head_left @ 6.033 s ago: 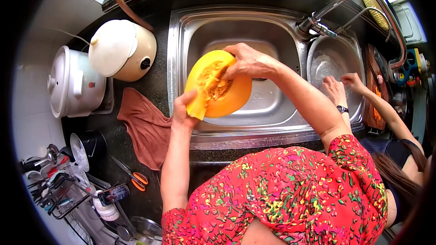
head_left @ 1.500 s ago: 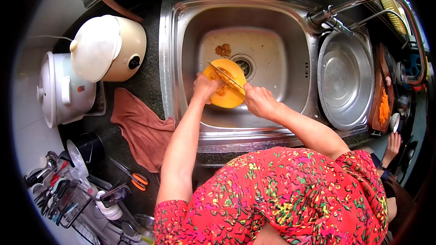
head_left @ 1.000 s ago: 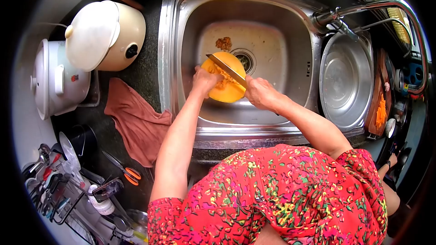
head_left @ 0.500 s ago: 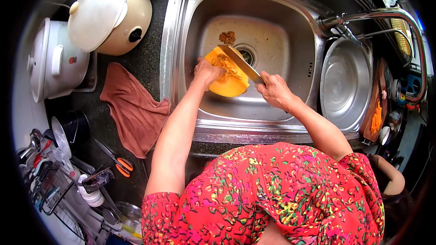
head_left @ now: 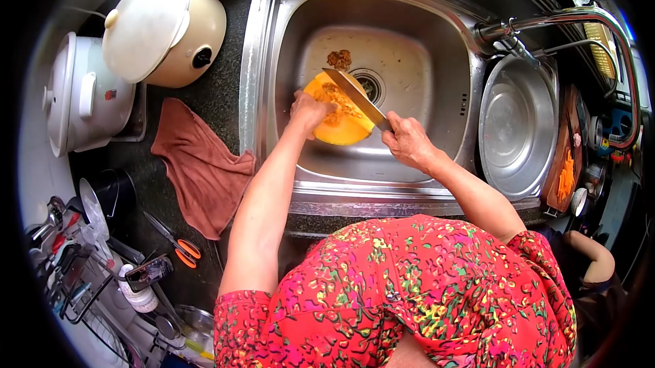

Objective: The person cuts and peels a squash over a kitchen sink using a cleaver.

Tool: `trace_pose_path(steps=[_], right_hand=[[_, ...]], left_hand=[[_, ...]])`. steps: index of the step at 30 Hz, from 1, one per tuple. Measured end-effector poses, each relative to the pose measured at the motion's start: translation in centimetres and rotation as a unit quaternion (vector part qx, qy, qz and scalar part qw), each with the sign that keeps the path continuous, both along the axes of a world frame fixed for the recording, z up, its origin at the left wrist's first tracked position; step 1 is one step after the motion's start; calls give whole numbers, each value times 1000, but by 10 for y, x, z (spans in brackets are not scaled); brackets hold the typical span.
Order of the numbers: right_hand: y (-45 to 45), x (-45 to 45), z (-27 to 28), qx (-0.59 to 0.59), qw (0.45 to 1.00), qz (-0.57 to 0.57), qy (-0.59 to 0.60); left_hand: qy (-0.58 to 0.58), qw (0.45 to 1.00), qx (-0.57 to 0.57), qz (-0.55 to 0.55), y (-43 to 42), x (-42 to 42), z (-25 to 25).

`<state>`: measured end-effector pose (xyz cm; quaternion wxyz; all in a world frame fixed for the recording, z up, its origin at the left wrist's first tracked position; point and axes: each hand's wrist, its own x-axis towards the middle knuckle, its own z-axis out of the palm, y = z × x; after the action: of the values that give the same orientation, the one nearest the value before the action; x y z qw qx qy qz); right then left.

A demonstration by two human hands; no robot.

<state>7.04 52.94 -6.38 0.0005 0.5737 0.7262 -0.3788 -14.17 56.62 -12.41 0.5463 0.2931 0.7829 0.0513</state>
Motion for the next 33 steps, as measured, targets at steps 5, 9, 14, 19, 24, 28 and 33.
trace_pose_path(steps=[5, 9, 14, 19, 24, 28, 33], right_hand=[[-2, -11, -9, 38, 998, 47, -2], [-2, -20, -4, 37, 998, 41, -4], [-5, -29, 10, -18, 997, 55, -60], [10, -43, 31, -25, 992, 108, -67], [36, -57, 29, -43, 989, 121, -67], [56, -65, 38, -106, 979, 162, -66], [69, -75, 42, -202, 963, 147, -98]], left_hand=[[12, 999, 31, -31, -5, 1, 1], [33, 998, 42, -41, -4, 4, 9], [29, 998, 32, -38, -3, 3, 11], [30, 998, 34, -35, 1, 0, 9], [0, 1000, -7, -2, 6, 4, -5], [-55, 997, -48, 13, 10, 1, -12], [-23, 998, -45, 21, 9, 4, -12]])
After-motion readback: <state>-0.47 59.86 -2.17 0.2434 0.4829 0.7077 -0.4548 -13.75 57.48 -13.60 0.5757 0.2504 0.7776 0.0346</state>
